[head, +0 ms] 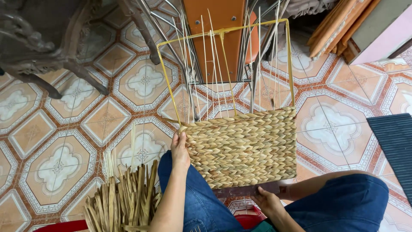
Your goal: The person sits on the floor with a partially woven water hyacinth basket on their lap and weaves strips over and under the upright stakes, pulling each strip tight and tucking the ends along the rim. They take new strips from a pile beside them and press the woven rows down as they work around the basket.
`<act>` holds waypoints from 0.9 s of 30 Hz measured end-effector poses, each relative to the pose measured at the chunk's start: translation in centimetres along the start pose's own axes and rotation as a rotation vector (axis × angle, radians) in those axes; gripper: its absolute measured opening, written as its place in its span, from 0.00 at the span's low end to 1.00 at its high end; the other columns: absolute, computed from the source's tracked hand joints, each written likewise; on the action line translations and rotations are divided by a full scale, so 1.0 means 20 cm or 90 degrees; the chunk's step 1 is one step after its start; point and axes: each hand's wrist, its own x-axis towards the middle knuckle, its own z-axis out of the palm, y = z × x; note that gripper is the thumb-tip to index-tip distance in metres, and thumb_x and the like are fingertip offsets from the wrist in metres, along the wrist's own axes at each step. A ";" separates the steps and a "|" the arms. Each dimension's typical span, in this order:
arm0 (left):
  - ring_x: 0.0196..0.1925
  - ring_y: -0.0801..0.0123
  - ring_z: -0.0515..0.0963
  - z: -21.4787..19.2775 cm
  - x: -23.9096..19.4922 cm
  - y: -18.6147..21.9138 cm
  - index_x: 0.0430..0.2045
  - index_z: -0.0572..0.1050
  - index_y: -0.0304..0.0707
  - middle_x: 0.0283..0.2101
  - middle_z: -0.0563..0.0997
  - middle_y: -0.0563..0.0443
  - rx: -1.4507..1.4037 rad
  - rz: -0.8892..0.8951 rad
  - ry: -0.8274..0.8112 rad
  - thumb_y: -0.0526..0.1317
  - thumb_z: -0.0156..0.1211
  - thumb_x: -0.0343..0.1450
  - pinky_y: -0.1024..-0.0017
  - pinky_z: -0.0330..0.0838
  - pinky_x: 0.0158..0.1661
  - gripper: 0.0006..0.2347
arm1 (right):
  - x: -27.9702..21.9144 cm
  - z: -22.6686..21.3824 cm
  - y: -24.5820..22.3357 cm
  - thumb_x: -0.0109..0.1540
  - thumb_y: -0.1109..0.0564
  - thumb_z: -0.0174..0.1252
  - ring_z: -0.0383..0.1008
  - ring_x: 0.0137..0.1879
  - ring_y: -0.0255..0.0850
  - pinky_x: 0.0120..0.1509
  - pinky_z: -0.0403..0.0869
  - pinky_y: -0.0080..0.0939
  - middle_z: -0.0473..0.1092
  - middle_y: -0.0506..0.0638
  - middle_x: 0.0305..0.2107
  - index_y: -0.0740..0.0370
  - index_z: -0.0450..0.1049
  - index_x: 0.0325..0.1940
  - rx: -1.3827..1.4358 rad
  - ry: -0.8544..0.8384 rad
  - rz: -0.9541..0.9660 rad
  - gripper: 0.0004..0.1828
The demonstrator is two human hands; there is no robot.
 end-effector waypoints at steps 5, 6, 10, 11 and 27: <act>0.47 0.73 0.78 0.16 -0.08 0.08 0.53 0.74 0.35 0.47 0.81 0.53 -0.013 0.013 -0.003 0.39 0.55 0.76 0.73 0.75 0.50 0.13 | -0.11 0.02 -0.02 0.67 0.60 0.50 0.67 0.61 0.55 0.73 0.65 0.66 0.68 0.59 0.51 0.68 0.66 0.55 0.011 0.061 0.003 0.13; 0.47 0.73 0.78 0.15 -0.09 0.06 0.54 0.74 0.35 0.47 0.80 0.53 -0.021 0.021 -0.008 0.39 0.55 0.77 0.73 0.74 0.50 0.13 | -0.12 0.02 -0.03 0.67 0.60 0.50 0.66 0.63 0.56 0.73 0.64 0.67 0.67 0.59 0.53 0.68 0.65 0.56 0.022 0.076 0.007 0.14; 0.48 0.74 0.75 0.12 -0.06 -0.01 0.55 0.75 0.32 0.47 0.79 0.53 -0.020 0.060 -0.038 0.39 0.56 0.79 0.73 0.72 0.52 0.12 | -0.14 0.04 -0.05 0.67 0.60 0.50 0.66 0.64 0.57 0.73 0.64 0.66 0.66 0.62 0.56 0.69 0.64 0.58 0.027 0.085 0.012 0.16; 0.48 0.73 0.77 0.16 -0.08 0.04 0.54 0.74 0.33 0.47 0.80 0.52 -0.031 0.041 -0.039 0.39 0.56 0.78 0.72 0.73 0.51 0.13 | -0.16 0.04 -0.06 0.67 0.60 0.50 0.66 0.64 0.58 0.72 0.64 0.67 0.66 0.62 0.56 0.69 0.65 0.58 0.022 0.094 0.007 0.16; 0.51 0.73 0.78 0.23 -0.22 0.20 0.54 0.72 0.33 0.50 0.80 0.52 -0.024 0.034 -0.048 0.38 0.54 0.76 0.74 0.72 0.54 0.13 | -0.56 0.46 0.09 0.52 0.46 0.72 0.74 0.60 0.50 0.64 0.73 0.47 0.71 0.53 0.54 0.46 0.67 0.65 -1.404 -0.333 -0.029 0.38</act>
